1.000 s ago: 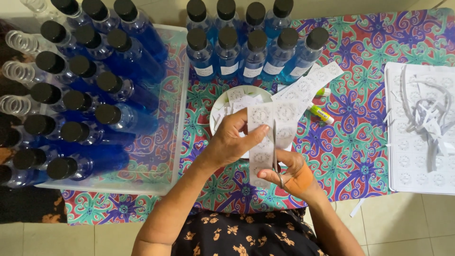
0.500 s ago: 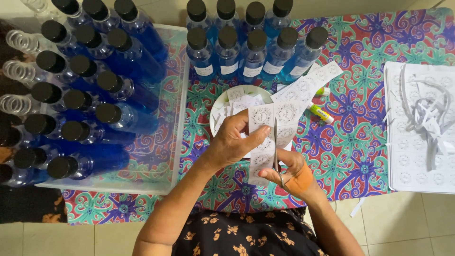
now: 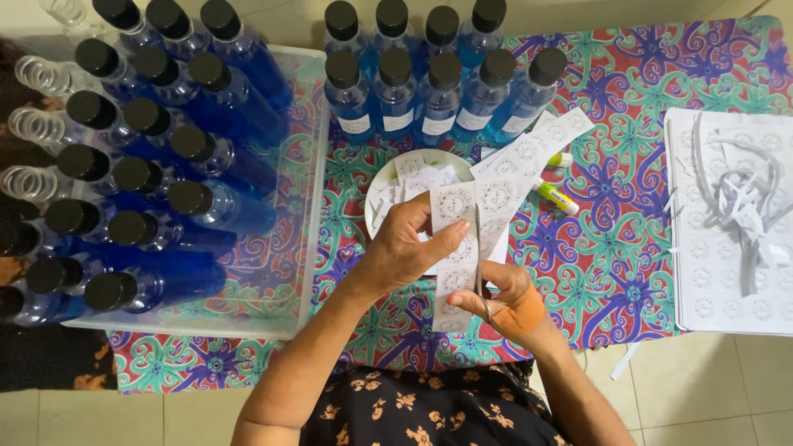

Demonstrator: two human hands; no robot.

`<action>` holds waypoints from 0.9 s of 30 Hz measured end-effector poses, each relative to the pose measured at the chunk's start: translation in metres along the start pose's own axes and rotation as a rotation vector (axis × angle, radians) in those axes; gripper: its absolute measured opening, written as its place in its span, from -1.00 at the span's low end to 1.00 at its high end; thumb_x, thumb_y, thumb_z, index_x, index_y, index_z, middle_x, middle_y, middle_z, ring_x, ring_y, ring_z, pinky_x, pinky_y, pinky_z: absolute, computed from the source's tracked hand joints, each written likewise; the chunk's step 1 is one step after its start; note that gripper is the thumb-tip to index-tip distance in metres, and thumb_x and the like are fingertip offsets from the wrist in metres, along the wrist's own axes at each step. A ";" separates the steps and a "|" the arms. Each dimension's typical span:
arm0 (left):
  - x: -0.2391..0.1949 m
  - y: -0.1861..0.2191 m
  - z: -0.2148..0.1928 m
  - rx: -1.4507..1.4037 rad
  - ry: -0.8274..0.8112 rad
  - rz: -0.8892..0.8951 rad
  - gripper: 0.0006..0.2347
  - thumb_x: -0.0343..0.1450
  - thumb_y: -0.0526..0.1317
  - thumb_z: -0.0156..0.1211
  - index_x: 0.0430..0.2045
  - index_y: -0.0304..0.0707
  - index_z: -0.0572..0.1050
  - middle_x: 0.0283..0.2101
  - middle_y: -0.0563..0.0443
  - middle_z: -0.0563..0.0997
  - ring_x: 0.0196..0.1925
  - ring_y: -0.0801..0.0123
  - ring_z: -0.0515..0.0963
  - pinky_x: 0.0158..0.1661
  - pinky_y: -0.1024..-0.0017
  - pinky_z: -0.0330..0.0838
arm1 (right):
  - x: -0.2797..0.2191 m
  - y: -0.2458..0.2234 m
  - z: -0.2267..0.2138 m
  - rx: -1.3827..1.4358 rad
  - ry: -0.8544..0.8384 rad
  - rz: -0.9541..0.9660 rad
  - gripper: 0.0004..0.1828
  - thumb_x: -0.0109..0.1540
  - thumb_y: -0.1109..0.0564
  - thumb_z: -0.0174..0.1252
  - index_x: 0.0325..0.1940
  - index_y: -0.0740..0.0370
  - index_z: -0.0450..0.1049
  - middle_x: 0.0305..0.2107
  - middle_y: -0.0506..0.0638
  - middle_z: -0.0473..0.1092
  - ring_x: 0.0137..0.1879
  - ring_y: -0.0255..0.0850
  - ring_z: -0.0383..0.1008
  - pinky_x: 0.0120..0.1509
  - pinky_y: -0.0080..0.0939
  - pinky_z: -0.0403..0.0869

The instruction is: Cutting out circular product labels from a printed sheet using scissors.

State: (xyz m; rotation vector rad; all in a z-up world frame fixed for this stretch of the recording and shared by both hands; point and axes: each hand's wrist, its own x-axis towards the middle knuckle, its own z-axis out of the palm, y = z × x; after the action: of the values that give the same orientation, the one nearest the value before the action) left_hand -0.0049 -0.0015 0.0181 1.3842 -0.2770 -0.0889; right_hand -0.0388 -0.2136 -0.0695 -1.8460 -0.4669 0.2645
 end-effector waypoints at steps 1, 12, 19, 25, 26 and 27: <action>0.000 0.001 0.000 0.000 -0.001 0.001 -0.93 0.41 -0.31 0.26 -0.44 -0.32 0.52 -0.53 0.06 0.49 -0.38 0.58 0.41 -0.30 0.50 0.44 | 0.000 -0.001 0.000 0.000 0.001 -0.001 -0.76 0.07 0.08 0.47 -0.50 0.26 0.58 -0.82 -0.02 0.36 -0.65 -0.26 0.28 -0.46 -0.29 0.39; -0.010 -0.023 0.006 -0.086 -0.070 -0.025 -0.63 0.45 -0.34 0.18 0.18 -0.41 0.44 0.17 -0.25 0.56 0.16 0.31 0.52 0.13 0.26 0.46 | -0.001 0.016 -0.002 0.083 0.024 -0.019 -0.72 0.05 0.05 0.51 -0.27 0.23 0.66 -0.54 0.00 0.61 -0.35 -0.29 0.57 -0.11 -0.16 0.55; -0.006 -0.022 0.003 -0.078 -0.068 -0.013 -0.67 0.44 -0.33 0.20 0.11 -0.42 0.49 0.07 -0.25 0.61 0.05 0.35 0.56 0.04 0.28 0.51 | -0.003 0.031 0.002 0.089 0.021 -0.009 -0.69 0.05 0.06 0.51 -0.23 0.26 0.66 -0.51 0.02 0.62 -0.30 -0.28 0.57 -0.06 -0.12 0.55; -0.005 -0.027 0.000 -0.078 -0.050 -0.022 -0.68 0.43 -0.32 0.21 0.08 -0.42 0.50 0.01 -0.24 0.64 0.01 0.41 0.53 0.00 0.30 0.52 | -0.002 0.036 0.004 0.099 0.014 -0.014 -0.74 0.09 0.08 0.48 -0.23 0.25 0.65 -0.50 0.01 0.62 -0.27 -0.35 0.50 -0.06 -0.11 0.54; -0.003 -0.023 0.000 -0.073 -0.047 -0.024 -0.68 0.43 -0.32 0.21 0.09 -0.42 0.50 0.00 -0.23 0.64 0.02 0.41 0.53 0.01 0.29 0.53 | -0.002 0.040 0.005 0.076 0.023 -0.003 -0.72 0.07 0.07 0.49 -0.23 0.25 0.65 -0.51 0.02 0.61 -0.30 -0.33 0.52 -0.09 -0.14 0.55; -0.002 -0.020 -0.001 -0.067 -0.044 -0.025 -0.68 0.43 -0.32 0.21 0.09 -0.41 0.50 -0.01 -0.23 0.65 0.02 0.40 0.54 0.02 0.29 0.53 | -0.002 0.044 0.006 0.052 0.033 0.008 -0.70 0.06 0.07 0.51 -0.22 0.24 0.66 -0.53 0.02 0.61 -0.33 -0.32 0.54 -0.13 -0.16 0.55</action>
State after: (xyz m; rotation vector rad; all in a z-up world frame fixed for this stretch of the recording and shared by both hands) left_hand -0.0043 -0.0039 -0.0020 1.3204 -0.2910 -0.1489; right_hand -0.0353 -0.2210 -0.1133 -1.7990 -0.4263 0.2490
